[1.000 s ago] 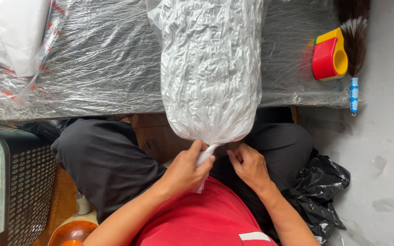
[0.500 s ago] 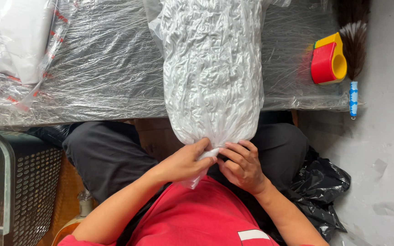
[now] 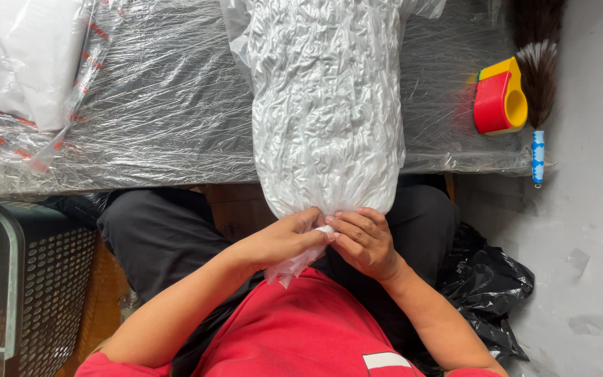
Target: The person uses a vacuum nozzle to remove air from a plastic bag filled with white stuffing, ties the bag's neck closed with a plastic strip, and then rolls the sealed bag into a compact shape.
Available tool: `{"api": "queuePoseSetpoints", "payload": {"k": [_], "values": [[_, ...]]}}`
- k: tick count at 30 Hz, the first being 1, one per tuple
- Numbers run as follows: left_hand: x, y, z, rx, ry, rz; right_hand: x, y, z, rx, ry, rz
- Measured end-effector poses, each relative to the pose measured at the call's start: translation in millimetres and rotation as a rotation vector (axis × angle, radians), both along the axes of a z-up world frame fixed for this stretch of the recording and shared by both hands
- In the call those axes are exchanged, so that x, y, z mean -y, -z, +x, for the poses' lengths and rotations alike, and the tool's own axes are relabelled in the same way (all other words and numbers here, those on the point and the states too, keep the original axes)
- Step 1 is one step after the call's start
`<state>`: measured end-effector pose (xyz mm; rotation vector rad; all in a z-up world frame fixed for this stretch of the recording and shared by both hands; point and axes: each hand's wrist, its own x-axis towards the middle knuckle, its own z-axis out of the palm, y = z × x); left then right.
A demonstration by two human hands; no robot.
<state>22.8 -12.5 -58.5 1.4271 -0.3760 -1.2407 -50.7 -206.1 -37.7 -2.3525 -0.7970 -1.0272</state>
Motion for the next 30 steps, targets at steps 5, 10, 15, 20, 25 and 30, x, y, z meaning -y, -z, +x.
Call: {"api": "queuePoseSetpoints", "payload": {"k": [5,10,15,20,25,30], "values": [[-1,-3,6,-0.075,-0.074,-0.084,7,-5,8,0.006,-0.054,-0.017],[-4,-33,13,0.046,-0.057,-0.018,5,-9,17,0.033,-0.049,-0.020],[-16,-93,3,0.698,0.094,0.423,1,-19,20,-0.004,-0.078,0.002],[-14,-119,-41,1.771,-0.024,0.244,4,-41,16,-0.278,-0.103,-0.088],[-11,-50,-42,2.026,0.023,0.406,-2,-51,24,-0.253,-0.076,0.062],[10,7,9,2.278,-0.420,0.194,-9,-53,31,-0.210,-0.031,0.164]]}}
